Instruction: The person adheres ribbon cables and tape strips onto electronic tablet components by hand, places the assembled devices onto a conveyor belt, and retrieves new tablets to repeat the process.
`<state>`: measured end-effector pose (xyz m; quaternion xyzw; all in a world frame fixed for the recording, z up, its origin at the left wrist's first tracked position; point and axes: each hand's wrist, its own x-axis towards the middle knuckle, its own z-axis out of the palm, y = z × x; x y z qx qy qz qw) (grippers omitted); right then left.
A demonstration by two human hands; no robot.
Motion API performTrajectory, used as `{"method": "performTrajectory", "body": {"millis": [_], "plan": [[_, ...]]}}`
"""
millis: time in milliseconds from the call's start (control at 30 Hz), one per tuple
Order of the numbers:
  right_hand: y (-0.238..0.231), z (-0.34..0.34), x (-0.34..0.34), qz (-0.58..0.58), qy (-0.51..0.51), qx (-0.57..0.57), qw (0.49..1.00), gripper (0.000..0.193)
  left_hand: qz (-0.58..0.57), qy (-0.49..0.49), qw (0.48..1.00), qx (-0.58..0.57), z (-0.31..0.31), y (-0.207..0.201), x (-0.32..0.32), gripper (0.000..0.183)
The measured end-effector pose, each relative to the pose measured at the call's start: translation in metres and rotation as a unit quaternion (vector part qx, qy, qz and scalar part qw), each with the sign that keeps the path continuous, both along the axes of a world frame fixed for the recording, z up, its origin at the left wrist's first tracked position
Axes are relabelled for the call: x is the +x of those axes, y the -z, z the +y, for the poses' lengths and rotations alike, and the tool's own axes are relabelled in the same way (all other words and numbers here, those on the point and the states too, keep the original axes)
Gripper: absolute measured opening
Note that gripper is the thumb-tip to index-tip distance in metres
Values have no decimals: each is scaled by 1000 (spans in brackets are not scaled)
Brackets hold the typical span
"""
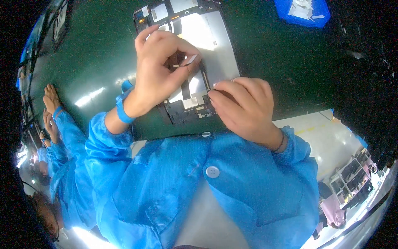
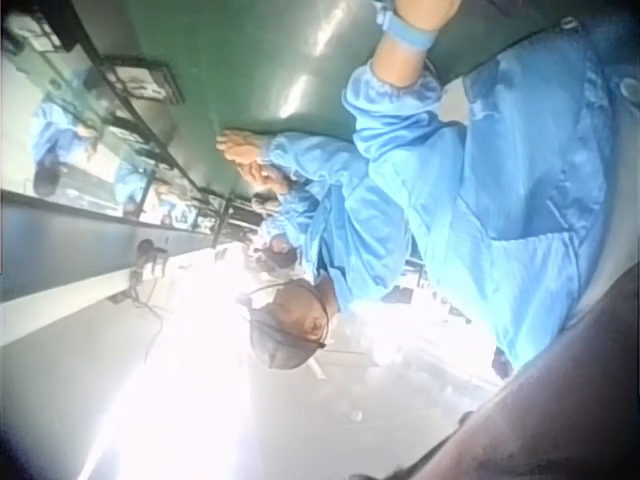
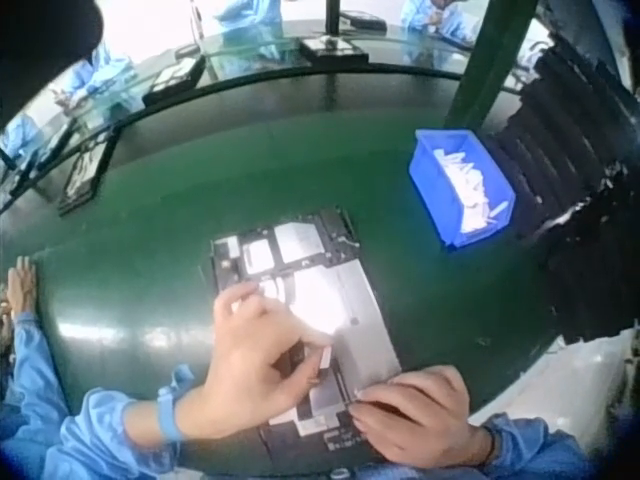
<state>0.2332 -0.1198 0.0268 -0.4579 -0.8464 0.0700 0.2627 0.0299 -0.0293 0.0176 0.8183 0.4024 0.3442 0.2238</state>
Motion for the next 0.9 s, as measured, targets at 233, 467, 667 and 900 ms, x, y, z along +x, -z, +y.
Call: {"method": "performTrajectory", "body": {"millis": [233, 467, 667, 900], "plan": [[-3, -2, -6, -13, 11, -8, 1000, 24, 5, 6, 1000, 2, -1, 1, -5, 12], [-6, -9, -8, -30, 21, -1, 999, 26, 12, 7, 1000, -12, -4, -3, -6, 10], [-7, -10, -6, -43, 18, 4, 999, 26, 4, 5, 1000, -11, -5, -3, -4, 10], [-3, -10, -11, -40, 23, 8, 999, 25, 17, 2, 1000, 13, -7, 0, -9, 8]]}}
